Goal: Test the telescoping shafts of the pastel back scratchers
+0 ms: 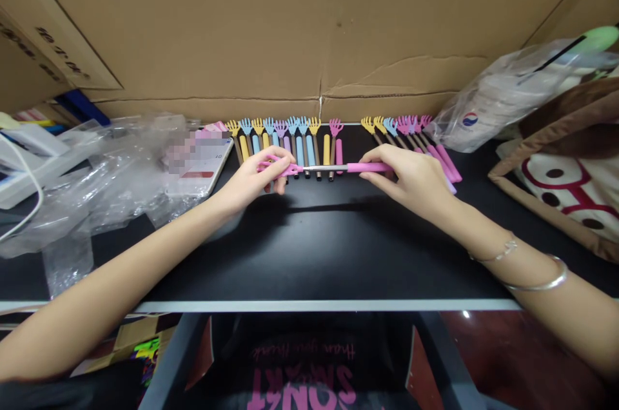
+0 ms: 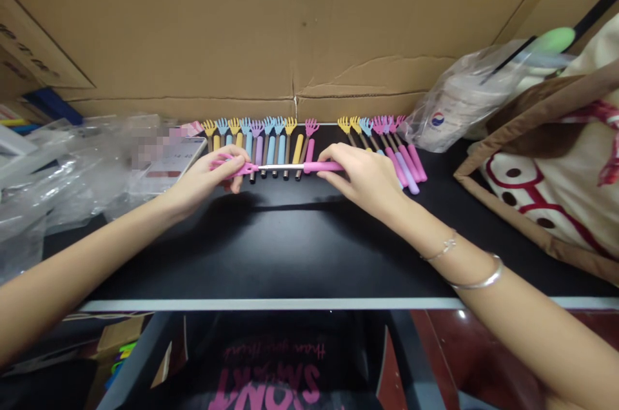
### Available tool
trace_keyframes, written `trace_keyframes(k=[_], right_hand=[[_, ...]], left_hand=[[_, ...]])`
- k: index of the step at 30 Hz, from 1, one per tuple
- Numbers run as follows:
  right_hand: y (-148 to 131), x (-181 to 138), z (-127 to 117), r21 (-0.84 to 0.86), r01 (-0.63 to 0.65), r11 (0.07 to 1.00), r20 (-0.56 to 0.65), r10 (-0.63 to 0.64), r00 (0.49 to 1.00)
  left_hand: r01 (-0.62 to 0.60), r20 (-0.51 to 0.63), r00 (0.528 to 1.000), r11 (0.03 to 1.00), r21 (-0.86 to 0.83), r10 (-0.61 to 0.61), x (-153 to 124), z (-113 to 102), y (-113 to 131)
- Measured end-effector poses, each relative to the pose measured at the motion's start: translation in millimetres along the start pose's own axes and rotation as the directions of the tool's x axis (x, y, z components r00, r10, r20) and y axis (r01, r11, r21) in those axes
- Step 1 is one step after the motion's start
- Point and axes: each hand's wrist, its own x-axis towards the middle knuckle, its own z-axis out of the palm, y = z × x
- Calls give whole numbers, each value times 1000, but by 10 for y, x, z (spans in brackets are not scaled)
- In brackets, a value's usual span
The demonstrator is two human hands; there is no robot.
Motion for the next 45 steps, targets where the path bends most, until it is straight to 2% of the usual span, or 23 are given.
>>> trace_keyframes(k=[4, 7, 9, 12, 15, 18, 23, 29, 38, 42, 45], right_hand=[[5, -14, 0, -4, 18, 1000, 19, -18, 1000], [20, -21, 3, -3, 12, 1000, 34, -11, 999], [29, -21, 8, -12, 14, 1000, 38, -14, 999], [26, -15, 13, -42, 43, 998, 24, -42, 999], [0, -7, 5, -52, 78, 996, 29, -77, 997], [-32, -1, -13, -37, 96, 995, 52, -94, 994], [-37, 2, -21, -54, 99, 994, 36, -97, 995], [-20, -1, 9, -125, 83, 989, 95, -72, 993], [-5, -19, -16, -214, 57, 975, 75, -42, 996], [0, -18, -20, -211, 41, 977, 83, -24, 996], [-7, -17, -3, -180, 30, 983, 140, -5, 990]], left_hand=[[-37, 8, 999, 993, 113, 36, 16, -48, 0], [-127, -34, 989, 934, 334, 146, 5, -84, 13], [-180, -43, 969, 812, 556, 245, -15, -92, 31], [-261, 40, 922, 539, 801, 386, -46, -73, 47], [-364, 193, 873, 337, 868, 447, -56, -44, 19], [-411, 264, 840, 238, 880, 473, -48, -31, -34], [-418, 257, 802, 200, 886, 539, -53, -31, -73], [-391, 250, 789, 145, 909, 561, -68, -13, -57], [-316, 241, 848, 84, 945, 473, -48, -66, -18], [-282, 209, 879, 113, 953, 429, -48, -102, 13], [-276, 200, 892, 140, 951, 404, -50, -111, 16]])
